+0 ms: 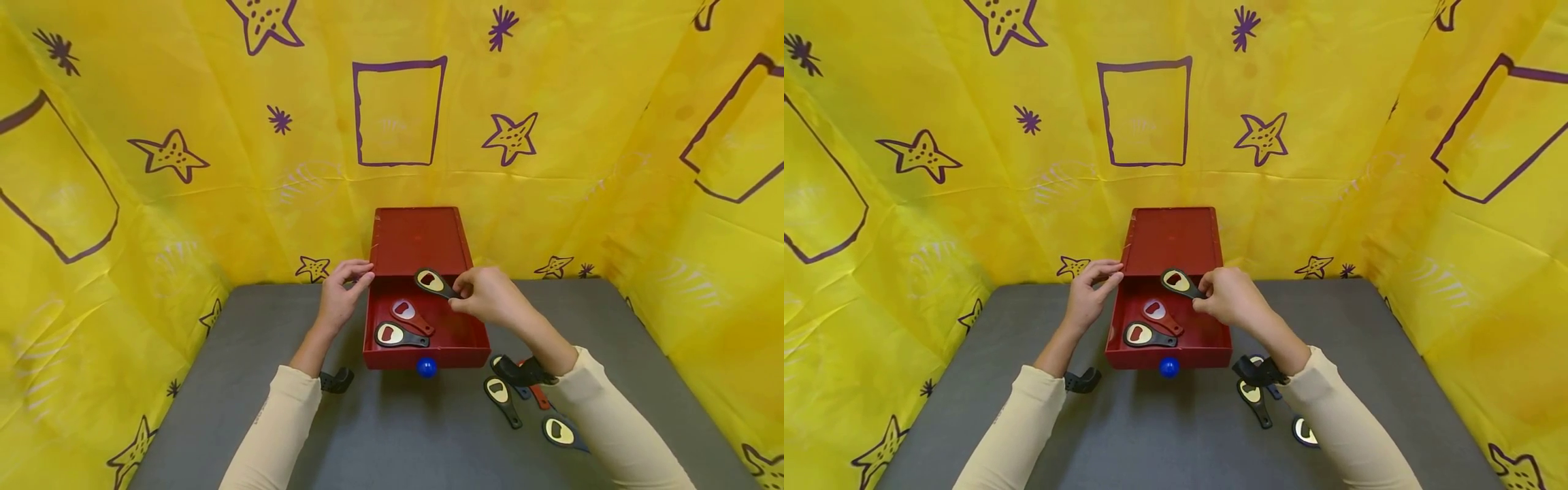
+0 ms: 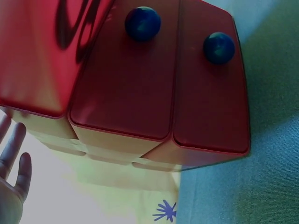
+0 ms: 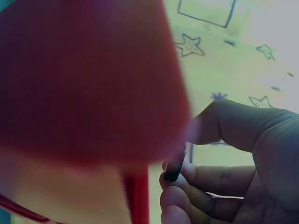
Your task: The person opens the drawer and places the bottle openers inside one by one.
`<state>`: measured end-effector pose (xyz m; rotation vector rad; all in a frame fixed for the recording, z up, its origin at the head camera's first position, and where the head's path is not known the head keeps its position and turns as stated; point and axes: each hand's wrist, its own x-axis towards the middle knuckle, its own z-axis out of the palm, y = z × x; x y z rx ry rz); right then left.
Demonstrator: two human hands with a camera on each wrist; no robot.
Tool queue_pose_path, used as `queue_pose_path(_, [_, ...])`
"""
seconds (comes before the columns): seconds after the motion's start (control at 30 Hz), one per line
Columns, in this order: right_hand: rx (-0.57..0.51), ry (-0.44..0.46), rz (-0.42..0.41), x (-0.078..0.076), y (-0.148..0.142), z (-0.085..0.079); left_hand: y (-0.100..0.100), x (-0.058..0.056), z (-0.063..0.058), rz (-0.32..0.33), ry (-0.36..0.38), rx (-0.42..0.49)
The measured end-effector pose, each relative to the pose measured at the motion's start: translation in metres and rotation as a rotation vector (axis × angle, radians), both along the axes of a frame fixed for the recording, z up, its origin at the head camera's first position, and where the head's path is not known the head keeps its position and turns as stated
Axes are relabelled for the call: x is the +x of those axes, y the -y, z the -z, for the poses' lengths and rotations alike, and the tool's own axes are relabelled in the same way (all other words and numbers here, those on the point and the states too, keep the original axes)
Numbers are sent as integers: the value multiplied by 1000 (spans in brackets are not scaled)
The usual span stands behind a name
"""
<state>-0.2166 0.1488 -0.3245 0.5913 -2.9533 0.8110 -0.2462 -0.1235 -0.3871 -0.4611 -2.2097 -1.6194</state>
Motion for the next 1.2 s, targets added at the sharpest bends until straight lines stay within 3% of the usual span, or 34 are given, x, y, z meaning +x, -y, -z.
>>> queue_pose_path(0.17, [60, 9, 8, -1, 9, 6, 0, 0, 0, 0, -6, 4])
queue_pose_path(0.37, [170, -75, -8, 1, 20, 14, -1, -1, 2, 3, 0, 9])
queue_pose_path(0.9, [363, -170, 43, 1, 37, 32, 0, 0, 4, -6, -27, 8])
queue_pose_path(1.2, [352, -95, 30, -3, 43, 41, 0, 0, 4, -6, -42, 9])
